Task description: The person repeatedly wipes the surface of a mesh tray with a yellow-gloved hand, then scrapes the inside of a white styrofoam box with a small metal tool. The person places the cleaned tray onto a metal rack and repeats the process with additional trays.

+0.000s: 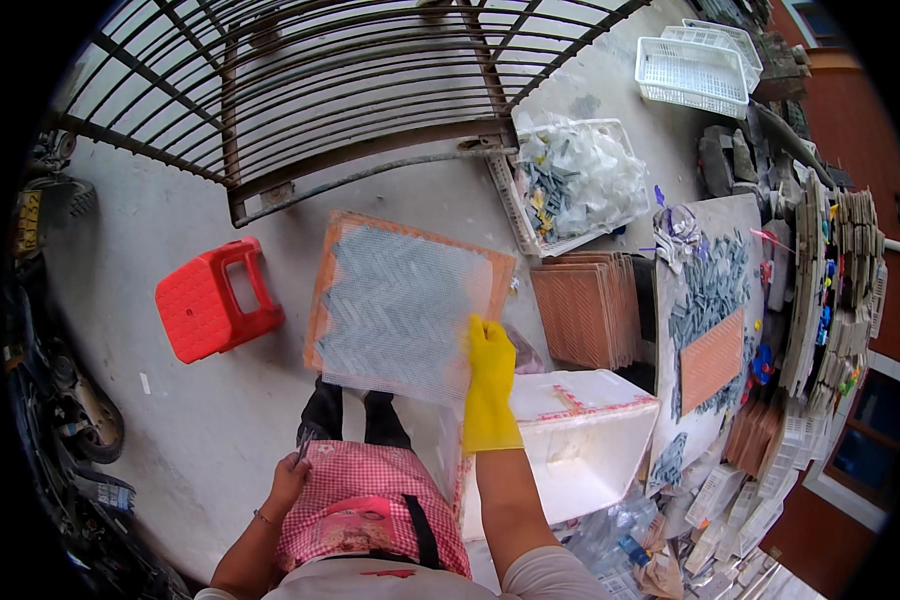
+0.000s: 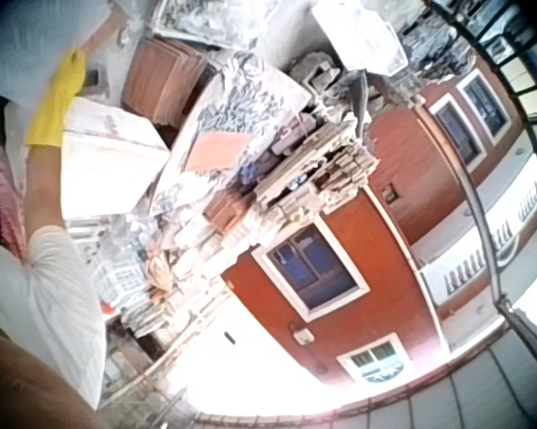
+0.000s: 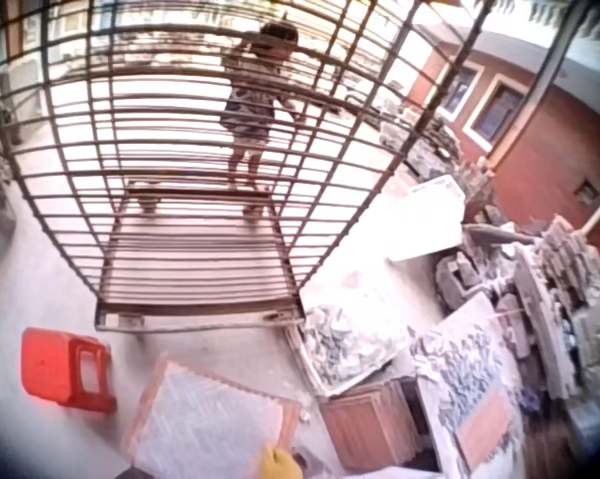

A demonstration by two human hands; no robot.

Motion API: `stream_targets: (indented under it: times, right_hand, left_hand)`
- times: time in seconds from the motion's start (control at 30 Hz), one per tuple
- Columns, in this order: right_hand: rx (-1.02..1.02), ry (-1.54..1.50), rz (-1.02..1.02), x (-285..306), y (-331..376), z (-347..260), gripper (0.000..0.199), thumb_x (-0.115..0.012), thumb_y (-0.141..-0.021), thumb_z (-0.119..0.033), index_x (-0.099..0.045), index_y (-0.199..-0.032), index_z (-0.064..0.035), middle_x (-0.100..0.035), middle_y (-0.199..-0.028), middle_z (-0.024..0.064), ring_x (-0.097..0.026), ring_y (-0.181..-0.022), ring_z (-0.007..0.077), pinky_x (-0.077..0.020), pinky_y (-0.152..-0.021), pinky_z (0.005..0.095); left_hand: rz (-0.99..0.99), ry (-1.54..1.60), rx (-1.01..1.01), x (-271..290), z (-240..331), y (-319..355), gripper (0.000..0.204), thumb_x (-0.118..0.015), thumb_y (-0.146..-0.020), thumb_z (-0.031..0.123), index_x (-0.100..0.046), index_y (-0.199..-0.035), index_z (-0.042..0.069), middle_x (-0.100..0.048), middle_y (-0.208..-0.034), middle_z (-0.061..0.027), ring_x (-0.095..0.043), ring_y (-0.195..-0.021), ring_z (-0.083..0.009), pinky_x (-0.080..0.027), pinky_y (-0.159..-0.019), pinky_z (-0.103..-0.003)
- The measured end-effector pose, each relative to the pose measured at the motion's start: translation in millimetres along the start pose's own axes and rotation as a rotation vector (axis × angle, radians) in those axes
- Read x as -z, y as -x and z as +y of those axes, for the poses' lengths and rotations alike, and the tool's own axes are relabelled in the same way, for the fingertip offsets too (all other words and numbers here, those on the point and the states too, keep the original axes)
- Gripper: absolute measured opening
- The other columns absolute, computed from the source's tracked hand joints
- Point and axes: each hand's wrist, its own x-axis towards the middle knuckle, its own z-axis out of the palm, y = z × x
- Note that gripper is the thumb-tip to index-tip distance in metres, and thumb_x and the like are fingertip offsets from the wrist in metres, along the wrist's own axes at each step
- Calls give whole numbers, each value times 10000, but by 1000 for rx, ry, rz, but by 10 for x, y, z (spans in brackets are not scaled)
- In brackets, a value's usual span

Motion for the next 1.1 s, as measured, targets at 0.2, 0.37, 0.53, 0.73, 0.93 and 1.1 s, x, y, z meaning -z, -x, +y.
stream_targets:
  times: [0.2,0.37,0.53,0.73,0.93,1.1]
  right_hand:
    - [-186,-3,-47,33,-13,-203,435,-543,-817,-429,-607,-900,-6,-625,-743,102,-580,-668,193,-433,-613,302]
    - [-69,-146,-96,-52,-79,111,441,-580,-800,-408,-590,-871,27,-620,-738,96,-561,-636,164,-421,-576,280]
    - [-117,-128,-122,-74,-17,103,385,-597,-793,-365,-582,-849,15,-597,-702,79,-537,-610,153,-415,-571,278]
    - [-40,19,-70,-67,-41,82,342,-589,-799,-341,-568,-796,0,-580,-662,71,-529,-578,152,-415,-550,284]
    - [-108,-11,-145,-155,-131,282,374,-521,-823,-385,-557,-859,-15,-600,-749,134,-582,-686,257,-428,-637,339]
    - [-77,-22,-104,-157,-94,235,368,-524,-823,-383,-553,-839,-17,-599,-731,129,-578,-662,254,-427,-625,340]
  left_hand:
    - [-20,-49,-64,-36,45,-72,168,-474,-861,160,-542,-793,22,-477,-584,6,-428,-512,-64,-347,-480,-218]
    - [-29,-155,-95,-279,-7,-326,183,-500,-846,158,-491,-714,31,-468,-588,-1,-442,-543,-83,-362,-517,-245]
    - [-14,136,-132,-720,-127,-613,180,-487,-860,168,-484,-730,44,-455,-575,-2,-433,-527,-79,-346,-488,-226]
    - [-90,503,-7,-885,232,-739,193,-442,-885,193,-477,-753,57,-469,-588,-11,-368,-438,-55,-275,-381,-198]
    - [-245,745,207,-760,366,-910,193,-399,-910,214,-476,-793,81,-464,-605,4,-319,-417,-44,-224,-340,-172]
    - [-237,800,248,-760,430,-916,203,-392,-913,209,-473,-776,82,-456,-597,8,-312,-411,-41,-216,-337,-171]
